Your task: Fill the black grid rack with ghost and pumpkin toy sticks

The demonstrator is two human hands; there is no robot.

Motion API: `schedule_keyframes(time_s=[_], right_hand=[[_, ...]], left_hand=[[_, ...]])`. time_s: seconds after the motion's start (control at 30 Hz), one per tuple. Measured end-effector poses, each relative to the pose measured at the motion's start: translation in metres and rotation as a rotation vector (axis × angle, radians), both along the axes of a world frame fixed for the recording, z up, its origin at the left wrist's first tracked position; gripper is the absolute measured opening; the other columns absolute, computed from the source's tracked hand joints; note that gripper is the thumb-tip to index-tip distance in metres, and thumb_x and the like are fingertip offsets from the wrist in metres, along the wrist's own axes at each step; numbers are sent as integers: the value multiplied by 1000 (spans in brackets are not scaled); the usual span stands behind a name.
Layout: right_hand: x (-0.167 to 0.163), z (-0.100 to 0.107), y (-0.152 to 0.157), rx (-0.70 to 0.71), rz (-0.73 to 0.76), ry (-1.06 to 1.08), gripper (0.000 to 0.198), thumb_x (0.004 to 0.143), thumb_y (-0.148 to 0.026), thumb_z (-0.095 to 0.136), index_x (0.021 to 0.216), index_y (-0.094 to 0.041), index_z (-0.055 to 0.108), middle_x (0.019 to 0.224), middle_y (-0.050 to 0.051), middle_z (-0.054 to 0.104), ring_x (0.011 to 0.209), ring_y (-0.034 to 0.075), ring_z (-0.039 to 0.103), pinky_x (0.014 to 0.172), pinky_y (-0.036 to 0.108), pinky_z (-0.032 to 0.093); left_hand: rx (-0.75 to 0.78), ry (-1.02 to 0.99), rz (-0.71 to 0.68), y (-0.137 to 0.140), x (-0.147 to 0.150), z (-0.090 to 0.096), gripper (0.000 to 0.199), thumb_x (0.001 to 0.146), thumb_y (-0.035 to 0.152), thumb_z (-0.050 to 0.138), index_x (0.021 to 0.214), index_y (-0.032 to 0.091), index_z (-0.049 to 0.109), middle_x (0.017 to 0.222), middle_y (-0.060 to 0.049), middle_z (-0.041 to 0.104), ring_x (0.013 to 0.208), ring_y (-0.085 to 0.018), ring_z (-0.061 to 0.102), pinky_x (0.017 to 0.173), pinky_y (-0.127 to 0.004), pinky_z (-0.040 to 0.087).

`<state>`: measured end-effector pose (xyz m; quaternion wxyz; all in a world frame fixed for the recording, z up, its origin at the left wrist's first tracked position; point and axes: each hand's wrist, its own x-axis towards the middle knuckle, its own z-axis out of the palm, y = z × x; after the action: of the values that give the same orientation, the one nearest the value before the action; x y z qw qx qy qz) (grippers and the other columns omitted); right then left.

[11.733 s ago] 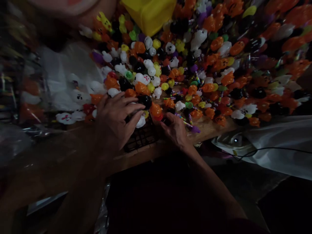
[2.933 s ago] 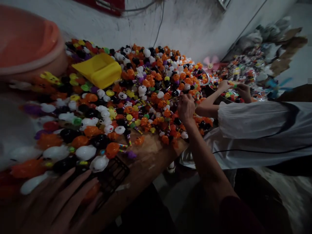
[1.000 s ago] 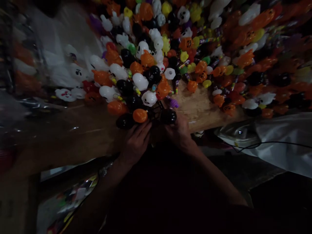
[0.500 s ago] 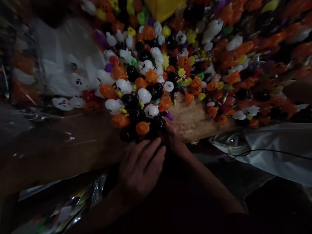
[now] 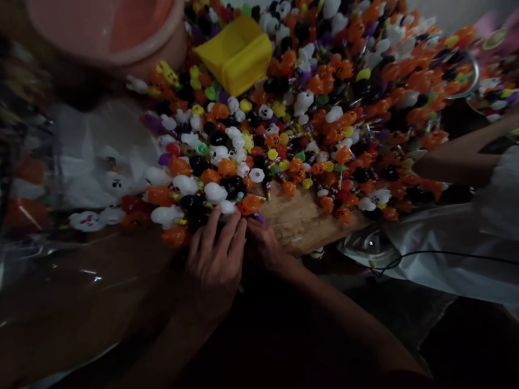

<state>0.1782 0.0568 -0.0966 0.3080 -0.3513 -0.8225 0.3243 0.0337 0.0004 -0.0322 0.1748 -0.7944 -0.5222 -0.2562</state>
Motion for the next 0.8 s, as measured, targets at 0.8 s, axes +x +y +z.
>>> schedule_keyframes(time_s=[0.8], right_hand=[[78,-11,50,310,-239,-283,39,98,-13,47,131,-22,65,127,15,67,113,28,66,93,46,62]], left_hand=[[28,-11,-60,20,-7,8,28,96,13,62,123,10,68,137,-13,69,129,-35,62,100,-44,44]])
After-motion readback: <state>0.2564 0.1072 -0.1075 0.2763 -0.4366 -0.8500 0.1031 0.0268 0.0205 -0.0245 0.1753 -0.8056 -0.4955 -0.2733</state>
